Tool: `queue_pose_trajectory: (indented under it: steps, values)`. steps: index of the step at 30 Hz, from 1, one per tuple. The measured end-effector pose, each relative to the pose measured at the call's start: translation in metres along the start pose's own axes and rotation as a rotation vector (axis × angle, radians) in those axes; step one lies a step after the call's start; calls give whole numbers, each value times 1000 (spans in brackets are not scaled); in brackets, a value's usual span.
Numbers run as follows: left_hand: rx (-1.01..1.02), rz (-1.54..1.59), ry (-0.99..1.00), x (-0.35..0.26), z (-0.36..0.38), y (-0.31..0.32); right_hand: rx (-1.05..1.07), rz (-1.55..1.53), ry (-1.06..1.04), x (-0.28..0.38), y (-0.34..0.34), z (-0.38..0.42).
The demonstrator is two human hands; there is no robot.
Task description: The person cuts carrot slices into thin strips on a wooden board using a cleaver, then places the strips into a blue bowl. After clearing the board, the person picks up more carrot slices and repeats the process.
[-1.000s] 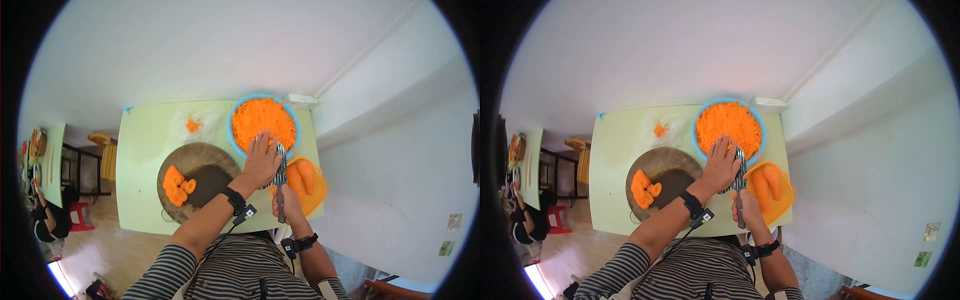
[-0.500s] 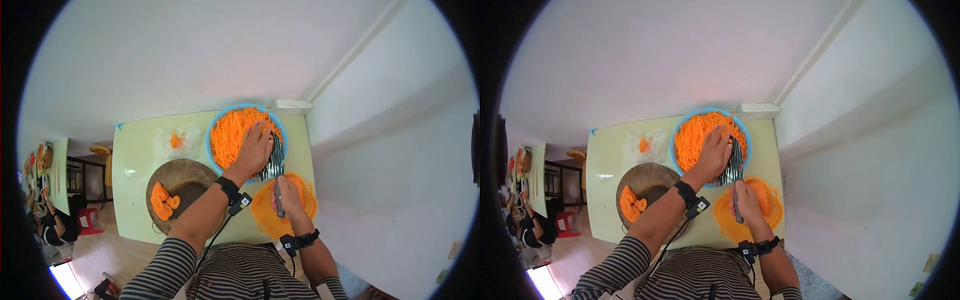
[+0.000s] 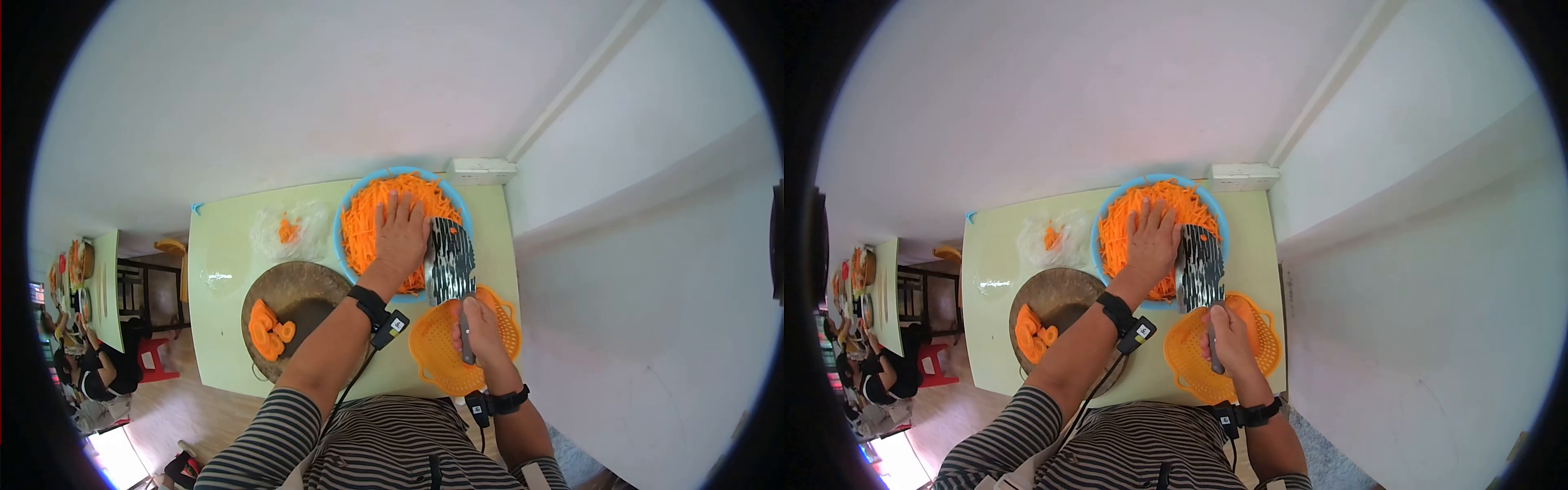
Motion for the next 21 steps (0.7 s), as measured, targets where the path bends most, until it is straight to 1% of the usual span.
queue_pose_trajectory:
  steps: [3,4,8,10,12,16,19,21]
  values:
    - [0,-52,38,0,1,3,-35,4,-19,1,-6,8]
    - [-2,-51,42,0,1,4,-78,-16,-23,-2,-10,10]
    - [56,-100,47,-4,2,3,-175,-85,-41,-5,-23,20]
    - [81,-123,47,-6,1,2,-174,-111,-54,-9,-28,23]
    - [146,-142,44,-7,0,4,-171,-140,-72,-13,-30,27]
    - [205,-202,39,-8,-3,5,-169,-110,-100,-20,-29,35]
    - [191,-121,32,-16,-1,-7,-162,-132,-109,-30,-28,41]
    - [247,117,-52,-16,0,-16,-159,-152,-116,-34,-28,45]
Point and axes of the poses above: each hand's wrist, its own z-axis away from the middle knuckle, its own y-axis out of the palm, x = y × z, the point moved 3 cm from there along -z, towards the middle knuckle, and after that the axes turned 8 degrees about x, right-handed, at the moved point
